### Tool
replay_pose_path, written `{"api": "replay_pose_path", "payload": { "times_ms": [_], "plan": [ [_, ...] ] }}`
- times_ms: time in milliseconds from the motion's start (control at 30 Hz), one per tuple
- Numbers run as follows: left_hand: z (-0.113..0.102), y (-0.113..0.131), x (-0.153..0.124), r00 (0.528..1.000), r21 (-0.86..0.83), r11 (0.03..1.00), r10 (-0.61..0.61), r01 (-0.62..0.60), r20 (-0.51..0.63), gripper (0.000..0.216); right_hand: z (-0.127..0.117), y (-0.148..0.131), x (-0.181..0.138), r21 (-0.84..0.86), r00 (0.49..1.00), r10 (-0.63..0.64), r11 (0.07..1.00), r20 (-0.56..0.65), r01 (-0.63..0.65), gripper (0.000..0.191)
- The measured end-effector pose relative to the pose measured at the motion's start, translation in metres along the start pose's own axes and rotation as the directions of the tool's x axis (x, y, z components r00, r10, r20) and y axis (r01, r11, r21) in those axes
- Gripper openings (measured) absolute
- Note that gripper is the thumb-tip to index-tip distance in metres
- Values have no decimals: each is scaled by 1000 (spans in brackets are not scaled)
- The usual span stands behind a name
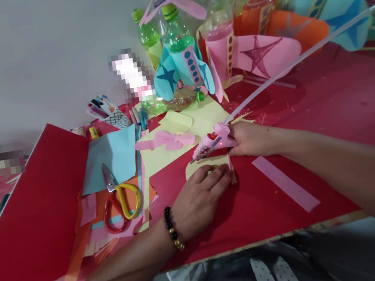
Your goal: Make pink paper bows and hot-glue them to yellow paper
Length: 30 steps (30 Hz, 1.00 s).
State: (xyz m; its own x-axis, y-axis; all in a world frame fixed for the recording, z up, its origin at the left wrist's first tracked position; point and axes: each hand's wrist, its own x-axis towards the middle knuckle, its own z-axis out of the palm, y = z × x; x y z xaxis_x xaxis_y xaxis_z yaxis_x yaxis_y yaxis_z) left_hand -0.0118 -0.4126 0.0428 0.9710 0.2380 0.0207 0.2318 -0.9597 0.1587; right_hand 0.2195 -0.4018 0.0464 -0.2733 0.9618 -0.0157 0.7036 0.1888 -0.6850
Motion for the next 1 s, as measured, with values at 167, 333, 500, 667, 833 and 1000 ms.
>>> {"api": "replay_pose_path", "payload": {
  "times_ms": [167, 333, 500, 667, 833, 1000],
  "plan": [
    [0, 0, -1, 1000, 14, 1000, 8, -7, -8, 42, -2, 2, 0, 1, 1000, -22, 1000, 18, 22, 45],
    [-1, 0, -2, 1000, 23, 1000, 5, -5, -6, 44, -5, 1, -1, 19, 998, -24, 1000, 50, 23, 40],
    [0, 1, -6, 1000, 5, 1000, -11, 11, -22, 47, -7, -2, -3, 37, 999, -9, 999, 41, 8, 32],
    [0, 5, -11, 995, 44, 996, -74, 77, -66, 38, -7, -1, -4, 2, 999, 24, 1000, 37, -24, 26],
    [-4, 13, -8, 984, 55, 983, -175, 176, -23, 31, -7, 0, -3, -35, 999, 33, 999, 26, -32, 23],
    [-4, 16, -7, 972, 82, 969, -236, 234, 16, 32, -7, -2, -4, -69, 997, 74, 995, 17, -72, 23]
  ]
}}
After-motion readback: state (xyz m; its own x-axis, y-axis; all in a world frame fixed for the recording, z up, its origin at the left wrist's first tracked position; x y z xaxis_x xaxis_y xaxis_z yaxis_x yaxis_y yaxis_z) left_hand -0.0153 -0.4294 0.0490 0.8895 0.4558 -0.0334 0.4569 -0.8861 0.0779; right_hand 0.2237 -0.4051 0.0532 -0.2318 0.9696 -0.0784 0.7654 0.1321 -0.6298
